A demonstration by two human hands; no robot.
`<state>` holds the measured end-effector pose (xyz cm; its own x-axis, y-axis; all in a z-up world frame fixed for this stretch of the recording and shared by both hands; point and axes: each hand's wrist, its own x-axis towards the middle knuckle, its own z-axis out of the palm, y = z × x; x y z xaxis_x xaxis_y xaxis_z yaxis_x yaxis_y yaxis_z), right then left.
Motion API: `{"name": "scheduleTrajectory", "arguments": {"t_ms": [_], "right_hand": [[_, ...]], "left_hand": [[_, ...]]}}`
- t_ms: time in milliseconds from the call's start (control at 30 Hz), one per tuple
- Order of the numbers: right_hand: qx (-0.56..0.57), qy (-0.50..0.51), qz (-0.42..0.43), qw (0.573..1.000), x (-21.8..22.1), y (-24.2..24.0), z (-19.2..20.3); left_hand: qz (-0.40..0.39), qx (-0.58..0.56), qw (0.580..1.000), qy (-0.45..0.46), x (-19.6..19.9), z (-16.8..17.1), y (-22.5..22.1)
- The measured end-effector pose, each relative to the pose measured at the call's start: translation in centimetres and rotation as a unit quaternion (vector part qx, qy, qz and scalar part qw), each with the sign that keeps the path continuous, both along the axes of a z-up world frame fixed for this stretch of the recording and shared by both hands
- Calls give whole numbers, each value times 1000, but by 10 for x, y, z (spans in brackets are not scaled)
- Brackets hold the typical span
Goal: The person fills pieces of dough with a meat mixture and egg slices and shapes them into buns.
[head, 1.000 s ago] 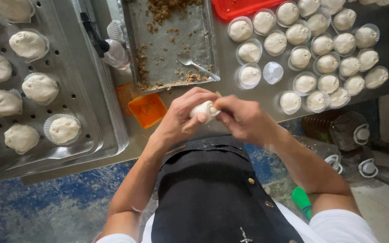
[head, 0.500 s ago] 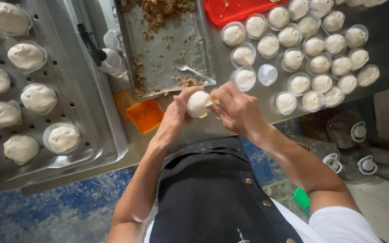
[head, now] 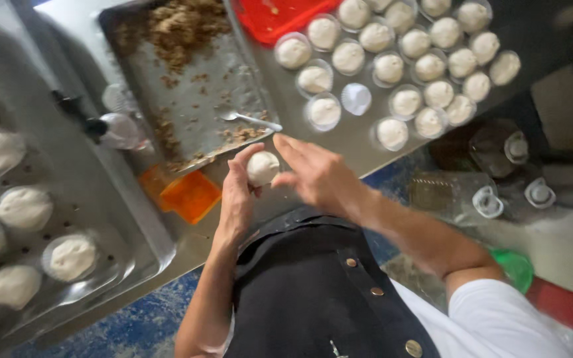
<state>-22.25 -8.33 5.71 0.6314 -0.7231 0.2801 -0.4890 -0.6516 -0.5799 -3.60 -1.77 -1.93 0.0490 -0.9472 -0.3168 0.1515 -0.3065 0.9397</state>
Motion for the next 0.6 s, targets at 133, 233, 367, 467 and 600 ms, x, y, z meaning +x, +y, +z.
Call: {"name": "scheduleTrajectory", "arguments": {"t_ms": [133,233,367,467,600], "right_hand": [[107,-20,-41,993,-20,14,-27],[260,-97,-185,943,-60,5,-51],[160,-53,-331,928,-131,-31,-97],[46,-14,-344,938,-160,-73,-152],[-54,94,-267,958,-171,-120,-211]], "left_hand": [[-94,-51,994,-16,-35,-4,-17],[-100,-63,992,-47,-57,22,-26],[-17,15,1000,11,-75,57,-18],[19,47,999,11,-85,52,-19],[54,84,995,-11,-94,36,-41]]}}
